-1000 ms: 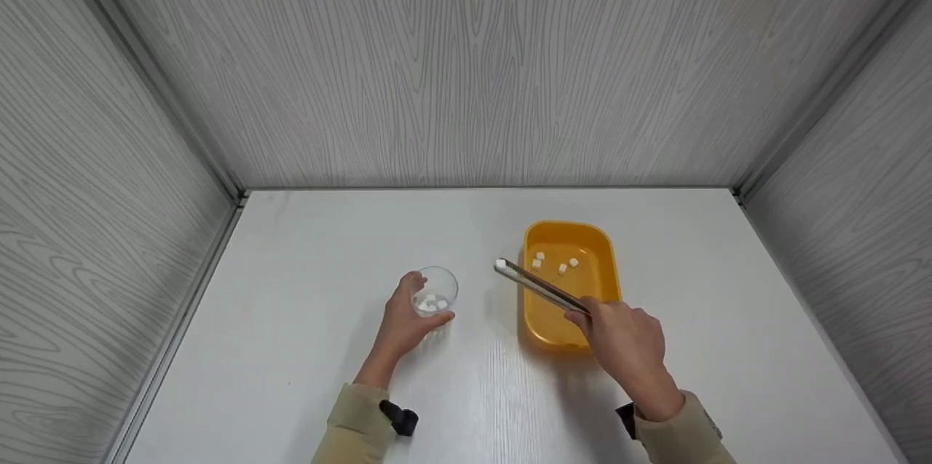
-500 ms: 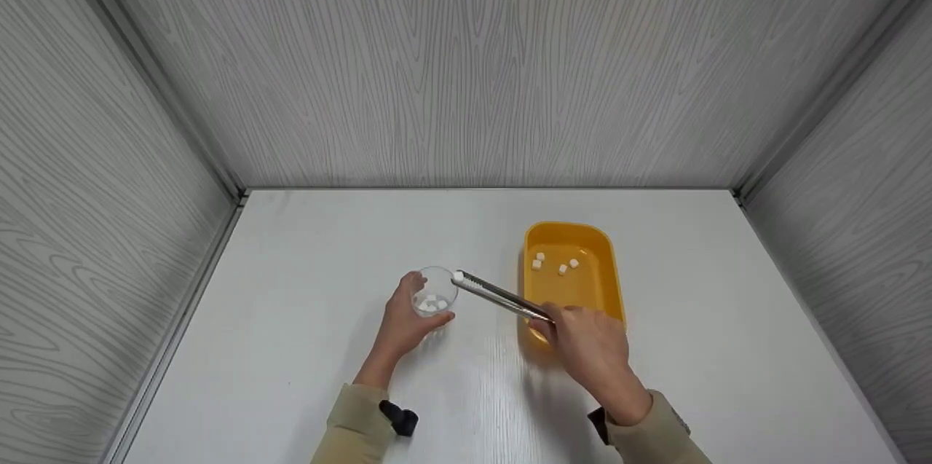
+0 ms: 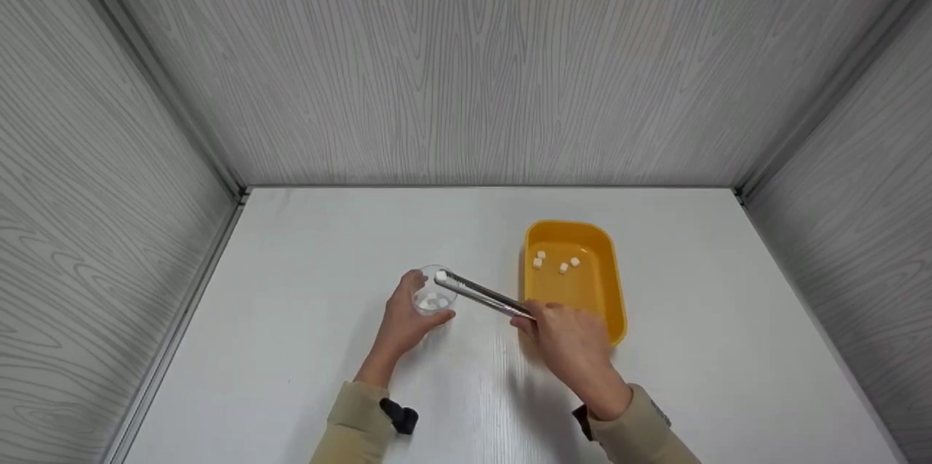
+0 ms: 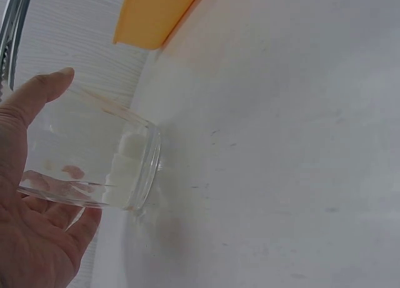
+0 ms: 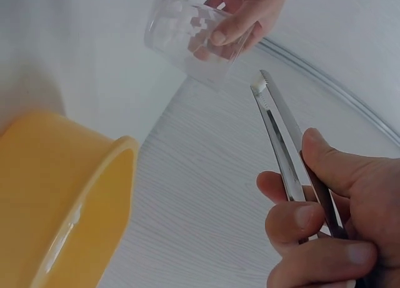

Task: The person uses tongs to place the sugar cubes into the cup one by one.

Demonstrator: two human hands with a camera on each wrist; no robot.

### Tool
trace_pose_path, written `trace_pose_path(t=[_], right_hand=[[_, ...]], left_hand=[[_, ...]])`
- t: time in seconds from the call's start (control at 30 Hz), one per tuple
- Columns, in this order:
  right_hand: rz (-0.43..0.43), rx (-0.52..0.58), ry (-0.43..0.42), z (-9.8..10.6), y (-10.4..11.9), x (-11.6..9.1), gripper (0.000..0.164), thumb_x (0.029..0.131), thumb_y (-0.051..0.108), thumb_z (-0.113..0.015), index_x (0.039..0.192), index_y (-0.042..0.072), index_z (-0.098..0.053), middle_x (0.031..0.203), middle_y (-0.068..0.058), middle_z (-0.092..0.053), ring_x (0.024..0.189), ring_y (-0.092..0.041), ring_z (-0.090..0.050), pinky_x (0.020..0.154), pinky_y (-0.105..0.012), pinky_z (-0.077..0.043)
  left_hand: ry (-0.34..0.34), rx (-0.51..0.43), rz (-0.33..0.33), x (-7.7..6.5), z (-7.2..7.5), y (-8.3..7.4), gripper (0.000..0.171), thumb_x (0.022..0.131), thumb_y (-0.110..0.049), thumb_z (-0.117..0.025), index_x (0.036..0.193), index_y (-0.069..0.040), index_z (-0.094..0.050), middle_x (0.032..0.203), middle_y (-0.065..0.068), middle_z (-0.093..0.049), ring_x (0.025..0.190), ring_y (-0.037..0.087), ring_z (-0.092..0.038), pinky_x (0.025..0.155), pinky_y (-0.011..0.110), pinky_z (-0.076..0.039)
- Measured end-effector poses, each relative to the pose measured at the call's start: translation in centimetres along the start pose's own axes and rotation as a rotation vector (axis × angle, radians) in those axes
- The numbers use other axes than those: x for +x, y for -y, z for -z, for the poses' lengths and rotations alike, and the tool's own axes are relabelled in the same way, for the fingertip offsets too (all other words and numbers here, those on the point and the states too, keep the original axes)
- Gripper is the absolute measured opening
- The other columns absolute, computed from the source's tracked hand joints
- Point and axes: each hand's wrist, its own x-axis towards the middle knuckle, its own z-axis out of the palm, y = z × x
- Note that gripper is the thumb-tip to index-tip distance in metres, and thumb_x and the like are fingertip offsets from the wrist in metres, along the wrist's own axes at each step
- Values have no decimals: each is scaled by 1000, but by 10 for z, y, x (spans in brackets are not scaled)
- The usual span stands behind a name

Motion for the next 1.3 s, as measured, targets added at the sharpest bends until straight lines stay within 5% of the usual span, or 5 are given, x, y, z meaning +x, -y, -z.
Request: trace_pose_path(t=[0.4,1.3], right_hand=[[-11,0,2,-4,-6,1,35,84,44,-74,92,11,-69,58,1,-50,43,-16,-39,39,-27,-33],[-285,70,115,17,-74,-8,46,88,47,-71,101,3,-69,55,0,-45,41,-16,-39,37,-28,-31]], left_hand=[[0,23,8,1,-1,-1,98,72,-27,-88,148,0,-31,145,19,-46,135,35,-41,112,48,-31],[-5,69,1,3,0,-2,98,71,-29,-89,146,1,-34,143,20,-49,134,36,-43,111,49,-32]])
